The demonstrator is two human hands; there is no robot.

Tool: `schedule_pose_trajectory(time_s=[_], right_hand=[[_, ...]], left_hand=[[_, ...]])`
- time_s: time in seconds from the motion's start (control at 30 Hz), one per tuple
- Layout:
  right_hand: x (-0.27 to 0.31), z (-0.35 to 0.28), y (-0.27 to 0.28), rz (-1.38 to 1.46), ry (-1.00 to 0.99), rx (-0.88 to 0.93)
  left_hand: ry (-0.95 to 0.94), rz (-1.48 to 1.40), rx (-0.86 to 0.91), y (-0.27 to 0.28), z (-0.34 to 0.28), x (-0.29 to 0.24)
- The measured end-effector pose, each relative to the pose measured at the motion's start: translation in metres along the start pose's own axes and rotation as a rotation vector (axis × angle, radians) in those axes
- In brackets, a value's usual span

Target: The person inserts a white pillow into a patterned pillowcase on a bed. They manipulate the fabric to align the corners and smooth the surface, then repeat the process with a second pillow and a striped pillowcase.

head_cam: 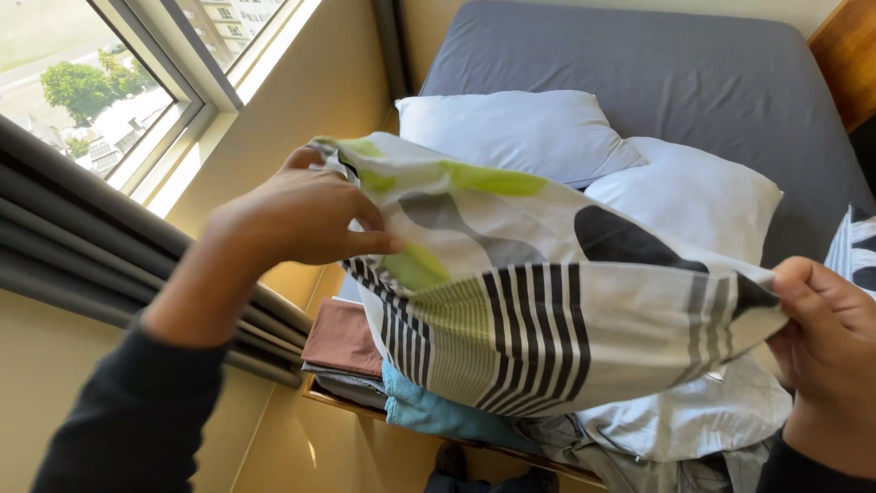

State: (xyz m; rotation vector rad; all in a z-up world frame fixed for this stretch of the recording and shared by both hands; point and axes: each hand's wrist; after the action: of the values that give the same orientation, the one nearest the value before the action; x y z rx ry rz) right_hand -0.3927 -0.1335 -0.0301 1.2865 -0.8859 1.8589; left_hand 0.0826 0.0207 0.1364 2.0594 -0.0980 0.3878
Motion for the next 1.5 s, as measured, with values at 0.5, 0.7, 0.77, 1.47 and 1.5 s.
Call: schedule_pose_trajectory(time_s=[0.5, 0.7, 0.77, 1.47, 1.5], right_hand=[[0.054, 0.079, -0.072, -1.136, 0.256, 0.221], [0.083, 0.09, -0.054, -0.504, 0.448, 0.24], [0.115, 0.09, -0.086, 0.025, 0.472, -0.003], [0.057, 0.231, -0.003, -1.086, 0.708, -0.389], [0.017, 0.23, 0.004, -1.088, 0.697, -0.387]], left_hand=[[-0.499, -0.41, -0.852, -0.022, 0.035, 0.032], [-0.234, -0.561, -0.597, 0.006, 0.019, 0.038], [-0.325, -0.516, -0.769, 0.017, 0.002, 0.039], [-0.216, -1.639, -1.248, -0.012, 0.189, 0.049], [-0.212, -1.643, -1.237, -0.061, 0.237, 0.047]])
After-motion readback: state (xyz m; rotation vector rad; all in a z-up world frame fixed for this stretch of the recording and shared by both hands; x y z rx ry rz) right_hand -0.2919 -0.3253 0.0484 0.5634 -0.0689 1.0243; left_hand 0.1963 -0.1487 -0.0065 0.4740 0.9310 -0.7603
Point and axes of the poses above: each hand's wrist, its own z-axis towards the middle knuckle, its own y-axis out of the back of the hand, x = y × z
